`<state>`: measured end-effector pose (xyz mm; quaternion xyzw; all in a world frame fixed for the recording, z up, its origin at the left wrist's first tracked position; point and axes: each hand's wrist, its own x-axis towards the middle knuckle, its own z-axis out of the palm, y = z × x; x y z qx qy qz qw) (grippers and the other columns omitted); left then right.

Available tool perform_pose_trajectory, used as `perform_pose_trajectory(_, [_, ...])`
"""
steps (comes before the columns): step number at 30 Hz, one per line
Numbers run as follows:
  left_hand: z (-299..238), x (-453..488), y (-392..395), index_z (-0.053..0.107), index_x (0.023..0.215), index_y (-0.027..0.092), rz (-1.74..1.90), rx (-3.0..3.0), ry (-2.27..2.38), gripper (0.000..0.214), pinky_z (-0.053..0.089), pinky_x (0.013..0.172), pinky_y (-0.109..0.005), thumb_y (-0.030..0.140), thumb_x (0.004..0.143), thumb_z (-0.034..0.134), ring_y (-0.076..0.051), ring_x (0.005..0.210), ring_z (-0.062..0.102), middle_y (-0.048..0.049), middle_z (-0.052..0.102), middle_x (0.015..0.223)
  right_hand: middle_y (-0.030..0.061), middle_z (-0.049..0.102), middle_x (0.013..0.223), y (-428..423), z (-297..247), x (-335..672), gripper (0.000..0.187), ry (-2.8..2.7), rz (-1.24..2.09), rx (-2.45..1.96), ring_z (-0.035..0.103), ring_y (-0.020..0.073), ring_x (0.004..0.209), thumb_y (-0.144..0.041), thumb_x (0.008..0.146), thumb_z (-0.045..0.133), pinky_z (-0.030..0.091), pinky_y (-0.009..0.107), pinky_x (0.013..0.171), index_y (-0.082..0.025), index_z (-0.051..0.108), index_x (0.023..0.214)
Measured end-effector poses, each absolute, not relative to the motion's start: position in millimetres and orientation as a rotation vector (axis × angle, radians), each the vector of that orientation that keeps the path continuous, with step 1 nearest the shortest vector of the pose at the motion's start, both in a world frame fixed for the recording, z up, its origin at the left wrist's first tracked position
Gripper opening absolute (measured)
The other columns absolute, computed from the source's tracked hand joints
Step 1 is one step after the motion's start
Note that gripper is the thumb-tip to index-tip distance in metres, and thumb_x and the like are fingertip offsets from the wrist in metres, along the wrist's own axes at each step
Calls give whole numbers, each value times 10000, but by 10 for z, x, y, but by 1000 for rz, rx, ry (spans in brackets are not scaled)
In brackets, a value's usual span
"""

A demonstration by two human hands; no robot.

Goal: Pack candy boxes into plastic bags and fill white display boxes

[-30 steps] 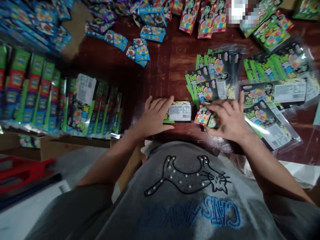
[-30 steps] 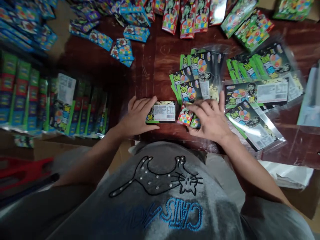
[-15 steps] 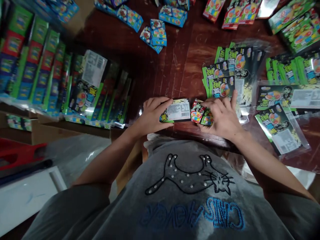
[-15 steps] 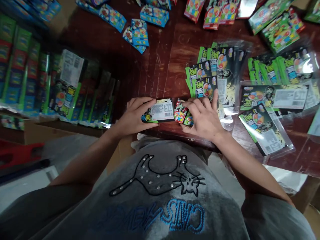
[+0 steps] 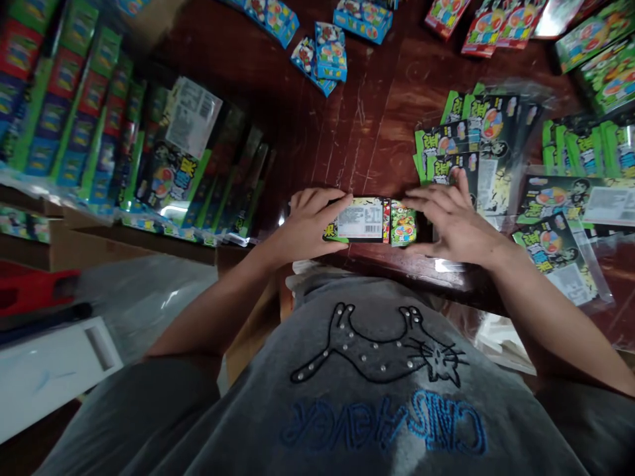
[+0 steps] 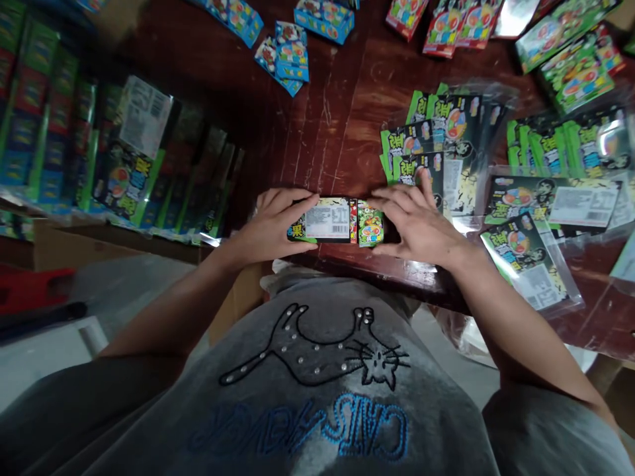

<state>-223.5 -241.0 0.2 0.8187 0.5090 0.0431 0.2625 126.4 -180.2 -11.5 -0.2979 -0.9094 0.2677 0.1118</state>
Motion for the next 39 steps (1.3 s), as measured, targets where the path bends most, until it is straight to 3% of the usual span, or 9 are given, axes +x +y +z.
perform_pose_trajectory(3, [5, -2198, -2391, 466, 1674, 267, 116, 2211, 1357, 910, 346, 1211, -567, 434, 857, 829, -390, 1431, 470, -152, 537, 1633, 141, 671, 1552, -1755, -118, 1237, 781, -2694, 834, -835, 579, 410, 1447, -715, 987, 667, 114, 780, 1350, -268, 552, 1616])
perform_pose_trajectory(7, [2, -2194, -2367, 463, 1677, 285, 110, 2198, 1352, 921, 343, 1218, -570, 424, 846, 836, -393, 1443, 462, -139, 530, 1643, 115, 632, 1615, -1705, -139, 1176, 724, -2675, 886, -811, 564, 396, 1472, -689, 999, 668, 250, 745, 1322, -290, 573, 1596])
perform_pose_trajectory(16, [-16, -2123, -2411, 469, 1670, 254, 108, 2201, 1399, 908, 339, 1209, -551, 436, 860, 836, -382, 1440, 469, -149, 532, 1634, 173, 704, 1421, -1778, -178, 1270, 733, -2618, 605, -979, 634, 414, 1335, -779, 959, 651, 148, 808, 1334, -218, 634, 1430])
perform_pose_trajectory(23, [-20, -2019, -2462, 444, 1687, 243, 134, 2191, 1451, 924, 346, 1189, -560, 435, 866, 824, -404, 1431, 455, -164, 516, 1628, 165, 688, 1494, -1904, -157, 1238, 724, -2590, 722, -954, 652, 409, 1375, -728, 975, 671, 91, 791, 1370, -241, 606, 1506])
perform_pose_trajectory(27, [-33, -2001, -2475, 452, 1684, 239, 136, 2217, 1435, 913, 359, 1177, -547, 431, 874, 826, -395, 1408, 468, -169, 522, 1623, 263, 446, 1747, -1958, -113, 1233, 885, -2613, 754, -886, 484, 415, 1603, -720, 1008, 621, 148, 777, 1372, -171, 424, 1674])
perform_pose_trajectory(29, [-34, -1990, -2485, 455, 1682, 226, 139, 2222, 1458, 917, 363, 1176, -541, 427, 872, 834, -390, 1406, 468, -172, 528, 1617, 260, 345, 1801, -2037, -112, 1211, 802, -2550, 630, -1033, 367, 464, 1666, -727, 986, 647, 116, 835, 1342, -183, 571, 1570])
perform_pose_trajectory(33, [-65, -1977, -2486, 441, 1689, 211, 144, 2222, 1467, 922, 361, 1179, -548, 426, 880, 826, -398, 1422, 455, -177, 517, 1628, 140, 374, 1816, -2219, -186, 1119, 551, -2531, 519, -1170, 274, 497, 1695, -693, 1026, 615, 43, 873, 1312, -239, 803, 1274])
perform_pose_trajectory(36, [-105, -1953, -2488, 437, 1692, 230, 142, 2210, 1475, 921, 351, 1194, -557, 432, 881, 822, -404, 1440, 446, -168, 506, 1643, 84, 313, 1849, -2264, -233, 1064, 510, -2568, 555, -1170, 222, 470, 1718, -648, 1064, 579, 34, 828, 1333, -270, 806, 1320])
perform_pose_trajectory(39, [-45, -1901, -2548, 464, 1676, 219, 137, 2211, 1508, 907, 356, 1203, -556, 440, 877, 830, -399, 1443, 452, -165, 517, 1642, 139, 349, 1829, -2234, -165, 1109, 599, -2516, 469, -1216, 301, 478, 1687, -676, 1052, 574, 121, 832, 1317, -267, 727, 1462])
